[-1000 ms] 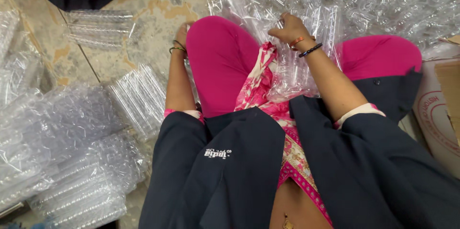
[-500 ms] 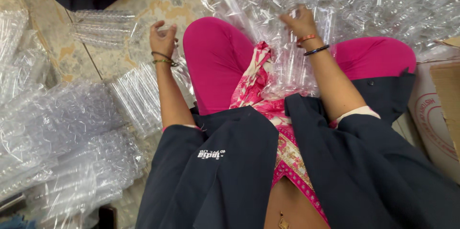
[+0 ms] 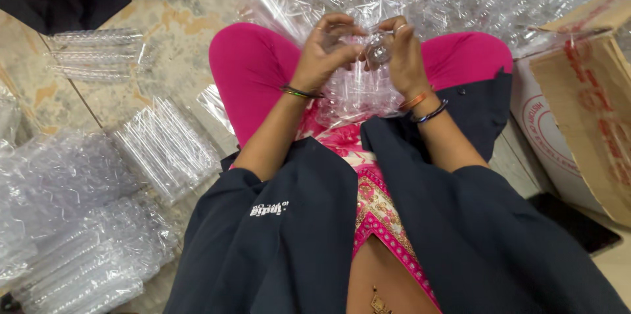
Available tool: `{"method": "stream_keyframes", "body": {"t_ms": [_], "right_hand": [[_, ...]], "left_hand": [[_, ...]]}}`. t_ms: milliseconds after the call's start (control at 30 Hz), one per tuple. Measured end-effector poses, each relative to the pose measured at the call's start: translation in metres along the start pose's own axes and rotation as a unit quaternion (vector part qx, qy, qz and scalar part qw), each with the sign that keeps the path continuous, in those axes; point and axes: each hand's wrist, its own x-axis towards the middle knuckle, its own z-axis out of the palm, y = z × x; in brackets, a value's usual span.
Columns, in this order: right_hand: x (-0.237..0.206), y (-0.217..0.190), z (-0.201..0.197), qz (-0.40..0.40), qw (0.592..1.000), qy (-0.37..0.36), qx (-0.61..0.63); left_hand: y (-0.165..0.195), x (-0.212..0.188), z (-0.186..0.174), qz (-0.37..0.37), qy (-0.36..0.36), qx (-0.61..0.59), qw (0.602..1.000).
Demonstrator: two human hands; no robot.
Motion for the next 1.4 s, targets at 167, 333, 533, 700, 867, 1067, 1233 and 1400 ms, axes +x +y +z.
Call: {"method": "stream_keyframes", "body": {"t_ms": [167, 333, 533, 700, 867, 1067, 1233, 1400], "right_hand": [[-0.035, -0.021, 0.005, -0.208, 0.902, 0.072, -0.371], [-0.044, -0.017, 0.002, -0.186, 0.932, 0.006, -0.31], [-0.08, 0.012, 0.007, -0.105, 0.989, -0.082, -0.064], [-0.096, 0.013, -0.006, -0.028, 0.993, -0.054, 0.099], [-0.084, -0.02, -0.011, -0.089, 0.995, -0.014, 0.037], [-0.061, -0.089, -0.056, -0.172, 0.935, -0.153, -0.268], [-0.048, -0.111, -0.052, -0.136, 0.895, -0.242, -0.349], [-0.04, -0.069, -0.038, -0.125, 0.906, -0.151, -0.375]], "left_hand": [[-0.005, -0.009, 0.041, -0.019, 0.038, -0.054, 0.998], [-0.014, -0.023, 0.032, -0.03, 0.054, -0.083, 0.995], [-0.003, -0.036, 0.0, 0.013, 0.068, -0.136, 0.988], [0.007, -0.045, -0.001, 0.018, 0.079, -0.098, 0.992], [0.009, -0.052, 0.028, 0.052, 0.009, 0.062, 0.997], [0.03, -0.058, 0.034, 0.118, -0.155, 0.53, 0.825], [0.009, -0.061, 0.052, 0.22, -0.125, 0.545, 0.799], [-0.013, -0.067, 0.052, 0.23, -0.09, 0.458, 0.854]]}}
